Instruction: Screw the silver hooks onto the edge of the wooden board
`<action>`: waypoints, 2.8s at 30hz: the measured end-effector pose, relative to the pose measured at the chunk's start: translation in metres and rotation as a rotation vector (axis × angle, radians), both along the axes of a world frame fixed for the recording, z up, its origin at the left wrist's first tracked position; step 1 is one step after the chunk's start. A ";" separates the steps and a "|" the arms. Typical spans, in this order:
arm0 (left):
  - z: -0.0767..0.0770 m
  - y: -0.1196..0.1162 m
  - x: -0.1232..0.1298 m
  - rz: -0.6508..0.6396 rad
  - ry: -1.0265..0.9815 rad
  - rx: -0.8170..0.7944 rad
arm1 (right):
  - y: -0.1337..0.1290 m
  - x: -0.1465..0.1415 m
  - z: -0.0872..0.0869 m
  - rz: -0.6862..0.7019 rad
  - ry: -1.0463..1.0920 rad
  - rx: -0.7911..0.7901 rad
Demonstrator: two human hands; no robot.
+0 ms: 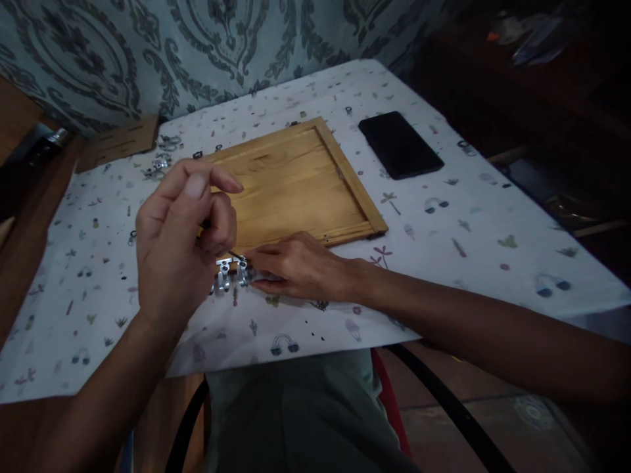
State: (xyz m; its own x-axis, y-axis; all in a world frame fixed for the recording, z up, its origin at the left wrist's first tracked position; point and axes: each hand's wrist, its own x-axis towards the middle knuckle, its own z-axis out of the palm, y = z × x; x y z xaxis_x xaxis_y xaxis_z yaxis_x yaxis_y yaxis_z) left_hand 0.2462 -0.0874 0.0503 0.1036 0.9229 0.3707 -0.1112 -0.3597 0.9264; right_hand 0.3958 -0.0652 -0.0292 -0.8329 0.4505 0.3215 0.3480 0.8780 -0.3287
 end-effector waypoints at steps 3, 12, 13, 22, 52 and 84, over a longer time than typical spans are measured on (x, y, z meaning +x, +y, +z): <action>0.005 -0.007 0.000 0.117 -0.004 0.015 | 0.000 0.000 0.001 0.007 0.001 -0.008; 0.009 -0.012 0.001 0.229 -0.033 0.052 | 0.000 0.000 0.002 0.004 -0.018 -0.043; 0.007 -0.011 0.001 0.226 -0.036 0.051 | 0.000 0.000 0.002 0.005 -0.021 -0.045; 0.002 -0.008 -0.001 0.212 -0.032 0.029 | 0.000 0.000 0.001 0.008 -0.010 -0.056; -0.002 0.005 0.003 0.041 -0.048 0.053 | 0.000 0.001 0.000 0.009 0.003 -0.016; 0.006 0.012 0.006 0.105 -0.028 -0.039 | 0.001 0.000 0.000 0.011 -0.003 -0.044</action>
State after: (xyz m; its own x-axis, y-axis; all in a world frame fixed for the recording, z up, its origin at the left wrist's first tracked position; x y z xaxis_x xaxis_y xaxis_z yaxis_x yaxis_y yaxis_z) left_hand 0.2518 -0.0754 0.0565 -0.0040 0.9418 0.3361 -0.1007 -0.3348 0.9369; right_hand 0.3961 -0.0646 -0.0289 -0.8388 0.4551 0.2988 0.3396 0.8664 -0.3661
